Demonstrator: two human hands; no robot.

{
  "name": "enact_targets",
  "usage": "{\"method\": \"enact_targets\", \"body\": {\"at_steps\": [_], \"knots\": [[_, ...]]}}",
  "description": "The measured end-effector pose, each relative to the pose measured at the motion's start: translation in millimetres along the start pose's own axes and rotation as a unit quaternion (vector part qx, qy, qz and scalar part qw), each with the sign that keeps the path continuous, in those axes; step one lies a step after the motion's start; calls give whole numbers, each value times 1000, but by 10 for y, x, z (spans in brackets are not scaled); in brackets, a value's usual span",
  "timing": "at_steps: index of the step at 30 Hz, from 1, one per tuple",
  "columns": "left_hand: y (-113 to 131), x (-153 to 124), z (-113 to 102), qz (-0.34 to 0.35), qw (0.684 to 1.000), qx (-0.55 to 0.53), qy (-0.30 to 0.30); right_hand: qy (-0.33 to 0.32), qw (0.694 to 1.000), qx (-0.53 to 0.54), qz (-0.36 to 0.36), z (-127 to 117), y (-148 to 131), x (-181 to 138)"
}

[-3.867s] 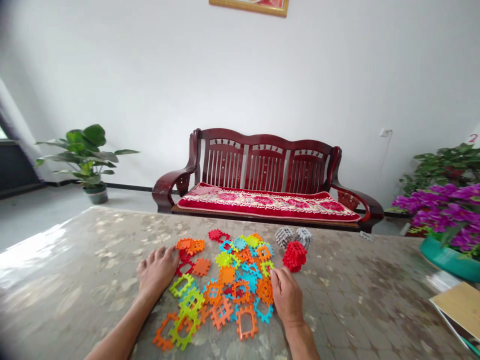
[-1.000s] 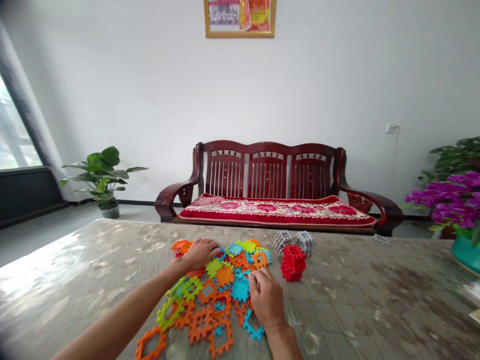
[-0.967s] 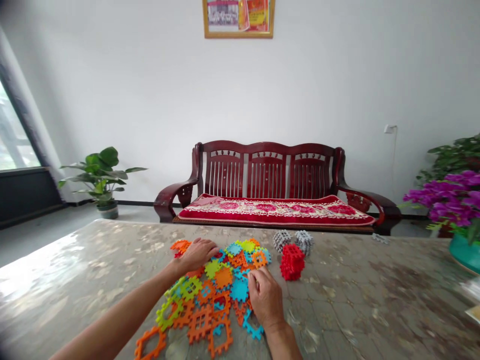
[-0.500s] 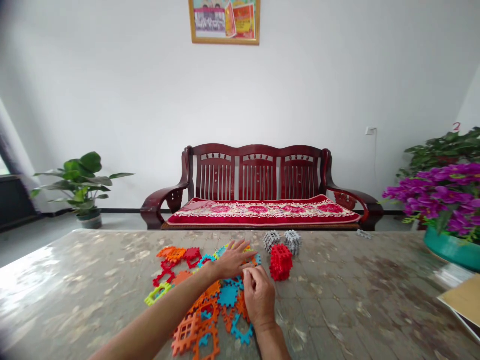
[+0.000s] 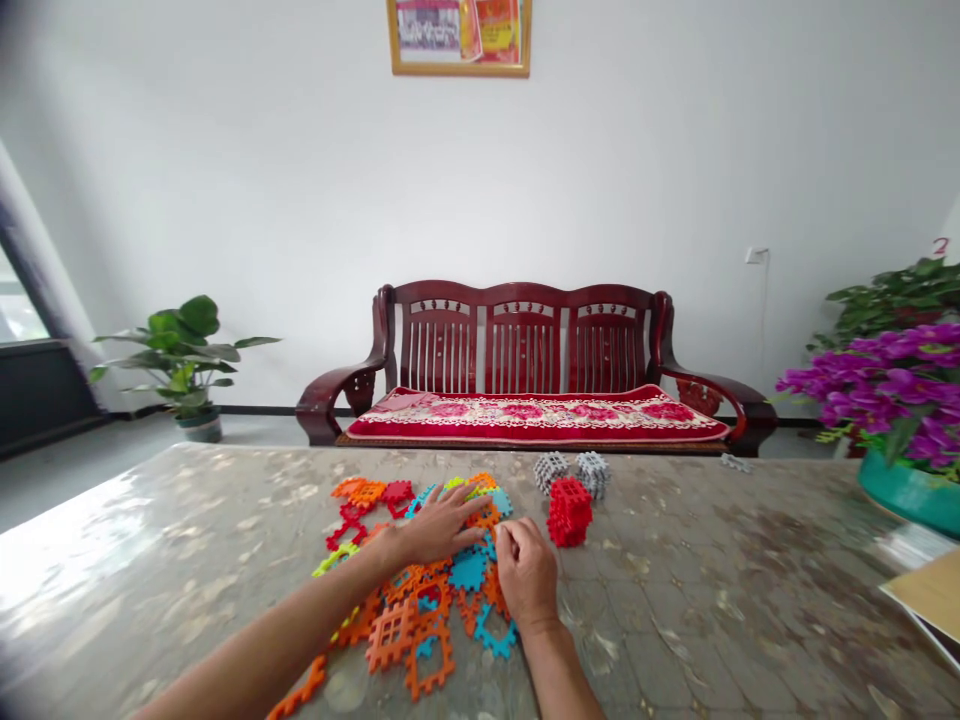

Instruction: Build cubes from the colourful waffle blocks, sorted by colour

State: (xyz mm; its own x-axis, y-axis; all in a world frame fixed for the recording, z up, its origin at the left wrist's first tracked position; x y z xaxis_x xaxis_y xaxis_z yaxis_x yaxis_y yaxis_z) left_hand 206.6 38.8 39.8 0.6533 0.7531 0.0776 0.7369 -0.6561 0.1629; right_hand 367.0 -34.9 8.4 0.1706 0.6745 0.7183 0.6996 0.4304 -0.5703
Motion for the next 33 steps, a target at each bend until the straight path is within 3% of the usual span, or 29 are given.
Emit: {"method": "enact_targets", "body": {"at_steps": [6,9,12,16,23,28,31,33], "knots": [[-386,-988,-47,-81,996,11,38,-8,1000,-4,3,10,20,-5],[-770,-1378,4,-214,971,45,99,-24,1000,-11,5,17,23,-8],[-1143,-1610,20,-321,932,58,159,-53,998,-19,0,22,-7,-10],[-1386,-1699,80,-354,918,48,175,-109,993,-36,-21,22,-95,-14],[-1355,-1713,279,-326,929,41,170,-201,974,-84,-60,3,-252,-55],[-1292,-1743,184,-335,911,-66,233,-254,957,-121,-72,23,-313,-115],[-1109,-1749,91,-275,921,-87,261,-266,950,-148,-68,61,-322,-142],[-939,-1722,58,-219,945,-86,227,-270,947,-158,-67,90,-322,-153]]}}
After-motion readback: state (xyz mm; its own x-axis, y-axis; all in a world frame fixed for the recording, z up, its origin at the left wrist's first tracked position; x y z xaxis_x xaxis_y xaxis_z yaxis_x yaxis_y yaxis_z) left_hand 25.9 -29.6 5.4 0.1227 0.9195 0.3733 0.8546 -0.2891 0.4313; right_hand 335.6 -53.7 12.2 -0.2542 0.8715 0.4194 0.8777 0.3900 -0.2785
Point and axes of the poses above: each hand's wrist, its own x-axis towards the middle knuckle, its own z-axis out of the palm, y = z × x, the point moved 3 cm from there along x, towards the middle knuckle, and after that the axes turned 4 degrees about -z, right-handed, at the moved point
